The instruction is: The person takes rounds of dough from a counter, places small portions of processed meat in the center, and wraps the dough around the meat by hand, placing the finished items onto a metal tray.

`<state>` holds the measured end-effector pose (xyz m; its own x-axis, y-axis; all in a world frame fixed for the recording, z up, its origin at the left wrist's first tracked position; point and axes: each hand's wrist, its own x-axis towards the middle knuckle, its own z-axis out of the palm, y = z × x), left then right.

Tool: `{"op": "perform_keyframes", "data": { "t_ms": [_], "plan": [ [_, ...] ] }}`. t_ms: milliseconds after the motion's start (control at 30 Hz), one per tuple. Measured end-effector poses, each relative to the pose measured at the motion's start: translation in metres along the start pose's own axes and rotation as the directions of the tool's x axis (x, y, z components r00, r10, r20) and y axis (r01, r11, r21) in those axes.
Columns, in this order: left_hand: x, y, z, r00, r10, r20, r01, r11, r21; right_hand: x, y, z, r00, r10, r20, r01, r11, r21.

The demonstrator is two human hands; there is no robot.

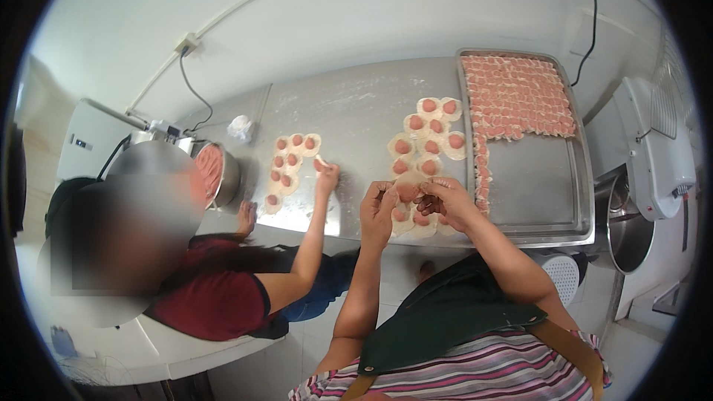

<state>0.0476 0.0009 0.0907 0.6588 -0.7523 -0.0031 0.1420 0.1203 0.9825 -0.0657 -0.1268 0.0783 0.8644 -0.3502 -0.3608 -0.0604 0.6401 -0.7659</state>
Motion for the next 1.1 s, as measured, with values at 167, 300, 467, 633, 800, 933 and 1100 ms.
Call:
{"op": "perform_keyframes", "data": {
  "t_ms": [167,300,467,633,800,933,1100],
  "plan": [
    [-0.028,0.004,-0.033,0.985,-0.148,-0.09,0.098,0.904,-0.415,-0.017,0.027,0.034,0.999,-0.042,0.029,0.042,0.999,-0.005],
    [-0.042,0.007,-0.035,0.939,-0.338,0.065,0.278,0.633,-0.723,-0.029,0.033,0.045,0.996,0.026,0.085,-0.043,0.977,0.206],
    [-0.087,-0.029,-0.005,0.94,-0.281,0.194,0.292,0.366,-0.884,-0.052,0.056,0.046,1.0,0.009,-0.017,0.0,0.888,0.459],
    [-0.089,-0.052,0.025,0.943,-0.284,0.172,0.308,0.556,-0.772,-0.1,0.072,0.001,0.965,-0.191,-0.18,0.178,0.98,-0.086],
    [-0.077,-0.045,0.047,0.955,-0.211,0.207,0.268,0.914,-0.305,-0.134,0.023,-0.018,0.747,-0.635,-0.198,0.358,0.635,-0.685],
    [-0.071,-0.02,0.085,0.927,-0.18,0.329,0.254,0.946,-0.2,-0.154,-0.016,-0.031,0.899,-0.369,-0.234,0.2,0.824,-0.53],
    [-0.062,-0.015,0.124,0.78,-0.417,0.468,0.625,0.569,-0.535,-0.164,-0.022,-0.065,0.889,-0.372,-0.267,0.275,0.901,-0.336]
  ]
}}
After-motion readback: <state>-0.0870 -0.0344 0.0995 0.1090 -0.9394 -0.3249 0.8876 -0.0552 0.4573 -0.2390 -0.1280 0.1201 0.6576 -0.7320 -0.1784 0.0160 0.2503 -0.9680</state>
